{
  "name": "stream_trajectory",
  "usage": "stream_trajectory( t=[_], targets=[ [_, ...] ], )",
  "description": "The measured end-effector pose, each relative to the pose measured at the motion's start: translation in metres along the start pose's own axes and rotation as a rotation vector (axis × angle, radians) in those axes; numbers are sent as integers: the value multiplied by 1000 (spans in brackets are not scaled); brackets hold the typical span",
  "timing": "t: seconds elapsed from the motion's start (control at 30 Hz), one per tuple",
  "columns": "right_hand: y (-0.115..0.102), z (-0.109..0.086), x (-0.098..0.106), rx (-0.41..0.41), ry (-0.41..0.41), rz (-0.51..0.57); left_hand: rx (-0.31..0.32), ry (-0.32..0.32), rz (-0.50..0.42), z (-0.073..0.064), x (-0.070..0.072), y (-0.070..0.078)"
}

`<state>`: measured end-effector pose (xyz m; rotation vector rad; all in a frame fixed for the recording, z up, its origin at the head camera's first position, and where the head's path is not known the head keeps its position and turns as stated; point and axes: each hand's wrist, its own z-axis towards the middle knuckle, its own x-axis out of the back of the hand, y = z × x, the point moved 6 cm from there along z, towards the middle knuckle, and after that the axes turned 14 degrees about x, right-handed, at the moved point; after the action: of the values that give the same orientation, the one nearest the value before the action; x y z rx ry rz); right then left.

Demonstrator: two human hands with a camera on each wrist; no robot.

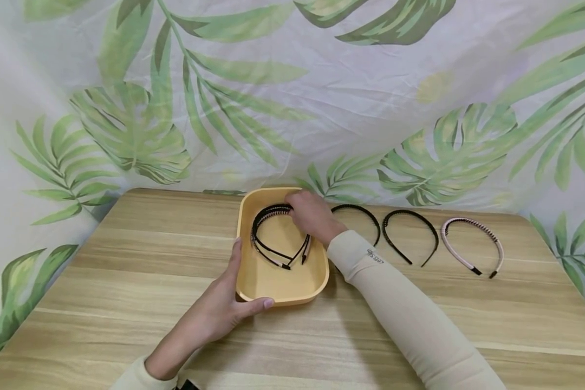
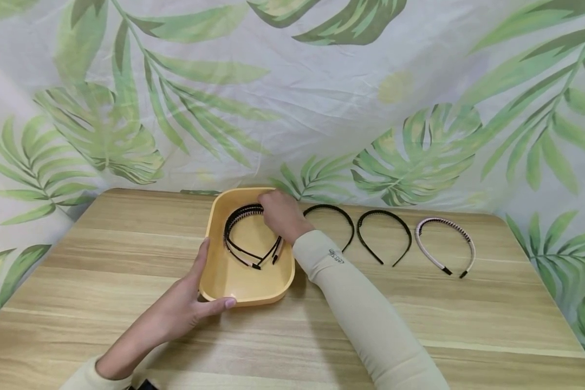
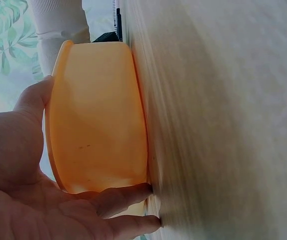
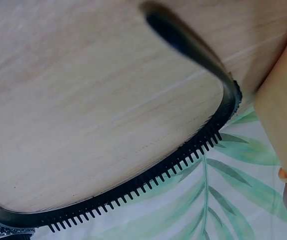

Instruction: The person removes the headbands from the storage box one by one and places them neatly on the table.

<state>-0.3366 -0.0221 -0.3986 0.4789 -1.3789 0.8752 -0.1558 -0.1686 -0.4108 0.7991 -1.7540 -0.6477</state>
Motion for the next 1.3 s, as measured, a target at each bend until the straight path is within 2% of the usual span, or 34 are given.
stream_trajectory(
  t=[1.0,1.3],
  targets=[
    [2,-1,1,-10,23,55,-1,6,13,0,0,0],
    [3,-2,3,-11,68,83,5,-3,7,1,-1,0]
  ],
)
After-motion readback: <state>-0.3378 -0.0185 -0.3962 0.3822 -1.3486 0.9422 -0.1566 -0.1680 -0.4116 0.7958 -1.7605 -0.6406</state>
